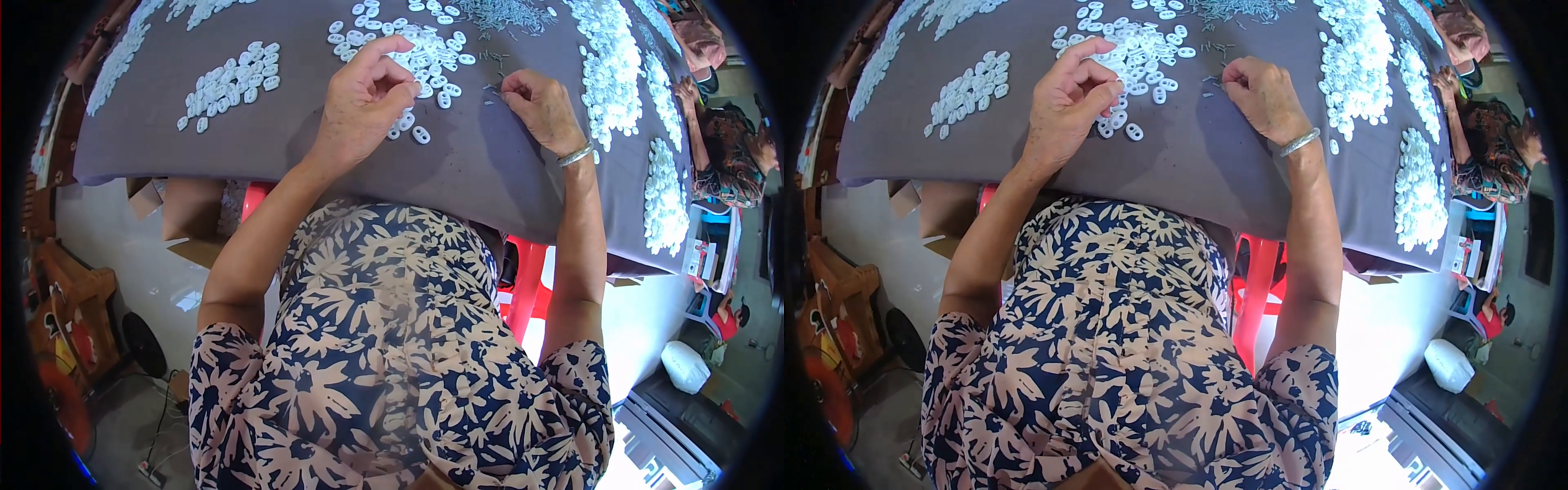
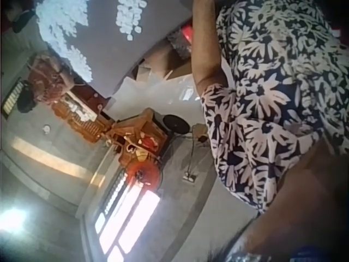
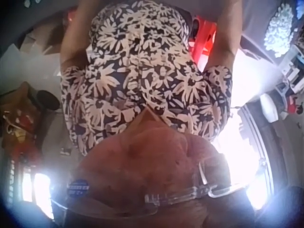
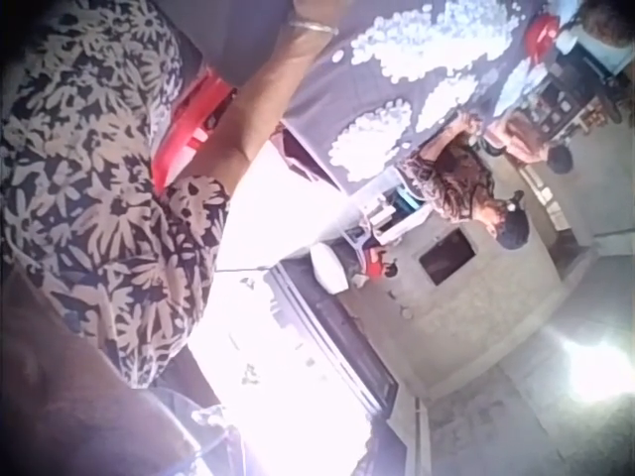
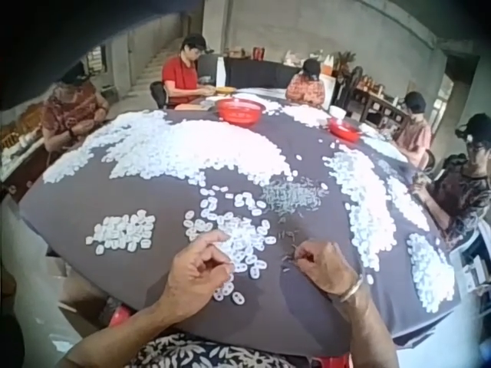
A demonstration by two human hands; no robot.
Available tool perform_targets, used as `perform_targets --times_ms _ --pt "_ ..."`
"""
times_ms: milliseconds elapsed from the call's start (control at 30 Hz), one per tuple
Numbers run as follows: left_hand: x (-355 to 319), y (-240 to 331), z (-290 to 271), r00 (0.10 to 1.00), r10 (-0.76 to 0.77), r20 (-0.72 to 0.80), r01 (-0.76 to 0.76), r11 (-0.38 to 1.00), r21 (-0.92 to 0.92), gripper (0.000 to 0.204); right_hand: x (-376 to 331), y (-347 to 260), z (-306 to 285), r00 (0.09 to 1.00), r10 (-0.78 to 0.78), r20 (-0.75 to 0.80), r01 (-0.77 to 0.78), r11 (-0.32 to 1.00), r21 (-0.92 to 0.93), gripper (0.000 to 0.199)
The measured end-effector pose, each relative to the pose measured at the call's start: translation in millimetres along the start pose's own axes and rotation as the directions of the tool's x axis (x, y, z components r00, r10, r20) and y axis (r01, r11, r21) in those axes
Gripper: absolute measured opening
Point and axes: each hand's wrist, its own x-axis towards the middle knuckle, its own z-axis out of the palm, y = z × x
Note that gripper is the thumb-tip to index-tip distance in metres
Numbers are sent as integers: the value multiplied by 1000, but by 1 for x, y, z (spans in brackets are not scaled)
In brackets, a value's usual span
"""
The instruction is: The person sorts and inspects small white plastic components by hand on a table.
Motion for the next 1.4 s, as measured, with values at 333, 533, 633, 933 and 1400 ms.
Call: perform_targets --times_ms 333,533,633,933,1400 --pt "-1 1 3 999 -27 28 28 999 -25 36 1 -5 -7 995 -95 17 94 995 40 7" --pt "-2 4 4 999 -31 20 31 1000 -4 35 8 -5 7 977 -162 -139 162 987 -15 11" --pt "-1 2 -1 999 -35 10 35 999 -16 35 10 1 7 961 -213 -179 212 977 -25 13" --pt "-1 3 4 999 -52 8 52 998 -22 36 15 -47 3 994 2 108 -68 791 607 11" --pt "-1 1 3 1000 -17 -19 17 1000 11 33 24 -72 41 991 6 130 -102 659 745 14"
